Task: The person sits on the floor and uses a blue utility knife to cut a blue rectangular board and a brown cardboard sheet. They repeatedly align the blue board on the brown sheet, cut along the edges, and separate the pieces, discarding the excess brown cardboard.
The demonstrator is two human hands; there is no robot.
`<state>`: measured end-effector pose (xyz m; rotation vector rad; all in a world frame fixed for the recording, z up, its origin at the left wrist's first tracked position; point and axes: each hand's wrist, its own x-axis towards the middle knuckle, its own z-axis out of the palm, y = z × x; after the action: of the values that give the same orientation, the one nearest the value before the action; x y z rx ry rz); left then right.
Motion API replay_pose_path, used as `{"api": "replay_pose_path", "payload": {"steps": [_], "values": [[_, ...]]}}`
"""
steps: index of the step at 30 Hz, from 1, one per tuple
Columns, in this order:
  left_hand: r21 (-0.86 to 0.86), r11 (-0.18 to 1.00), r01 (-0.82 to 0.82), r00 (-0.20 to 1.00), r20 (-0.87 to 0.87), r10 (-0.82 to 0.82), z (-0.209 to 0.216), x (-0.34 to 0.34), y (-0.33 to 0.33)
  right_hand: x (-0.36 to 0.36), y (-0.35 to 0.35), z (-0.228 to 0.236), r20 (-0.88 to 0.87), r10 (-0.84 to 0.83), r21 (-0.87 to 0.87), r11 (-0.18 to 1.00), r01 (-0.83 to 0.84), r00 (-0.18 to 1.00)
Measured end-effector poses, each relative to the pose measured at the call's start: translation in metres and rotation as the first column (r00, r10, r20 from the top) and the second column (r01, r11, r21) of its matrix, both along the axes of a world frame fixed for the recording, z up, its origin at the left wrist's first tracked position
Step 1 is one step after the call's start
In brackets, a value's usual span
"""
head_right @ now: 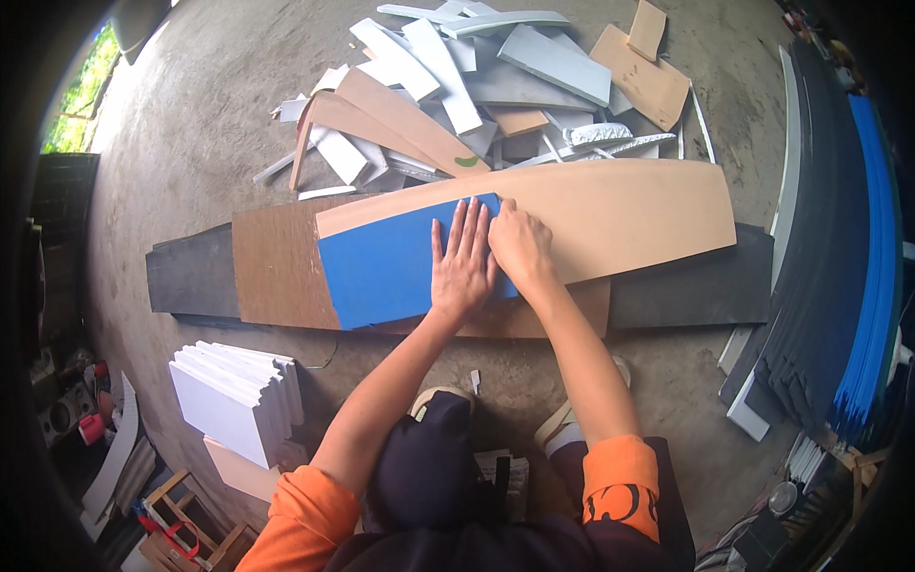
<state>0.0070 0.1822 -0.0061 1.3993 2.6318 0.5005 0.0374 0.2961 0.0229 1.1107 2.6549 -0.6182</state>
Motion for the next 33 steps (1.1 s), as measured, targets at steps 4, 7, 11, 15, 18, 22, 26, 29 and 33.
{"api": "replay_pose_path", "payload": {"steps": [4,7,11,15,18,22,26,29,33], "values": [[0.011,1.0,0.005,1.0,0.018,-0.005,0.0,0.002,0.002,0.002,0.005,-0.002,-0.018,0.013,-0.025,1.0,-0.013,1.0],[0.021,1.0,0.006,1.0,0.012,-0.006,0.0,0.002,0.002,-0.005,0.009,0.006,0.075,0.012,-0.073,0.997,-0.006,0.997],[0.001,1.0,0.002,0.999,-0.04,-0.002,-0.003,0.002,0.003,-0.003,0.005,0.016,0.214,0.002,-0.158,0.987,0.033,0.977],[-0.019,1.0,-0.01,0.998,-0.07,0.009,-0.005,0.003,0.003,0.018,-0.004,0.022,0.286,0.043,-0.253,0.967,0.032,0.957],[-0.031,0.999,-0.021,0.995,-0.098,0.018,-0.004,0.006,0.004,0.034,-0.015,0.025,0.317,0.006,-0.249,0.966,0.077,0.948],[-0.053,0.998,-0.042,0.988,-0.154,0.033,-0.006,0.008,0.006,0.06,-0.032,0.024,0.33,-0.008,-0.245,0.965,0.094,0.944],[-0.067,0.996,-0.059,0.983,-0.178,0.046,-0.007,0.011,0.005,0.096,-0.053,0.018,0.308,-0.007,-0.255,0.963,0.09,0.951],[-0.05,0.997,-0.052,0.985,-0.166,0.043,-0.006,0.011,0.006,0.11,-0.062,0.014,0.26,0.0,-0.233,0.97,0.063,0.966],[0.008,1.0,-0.016,0.993,-0.121,0.016,-0.005,0.008,0.005,0.12,-0.054,0.016,0.24,0.028,-0.277,0.96,0.041,0.97]]}}
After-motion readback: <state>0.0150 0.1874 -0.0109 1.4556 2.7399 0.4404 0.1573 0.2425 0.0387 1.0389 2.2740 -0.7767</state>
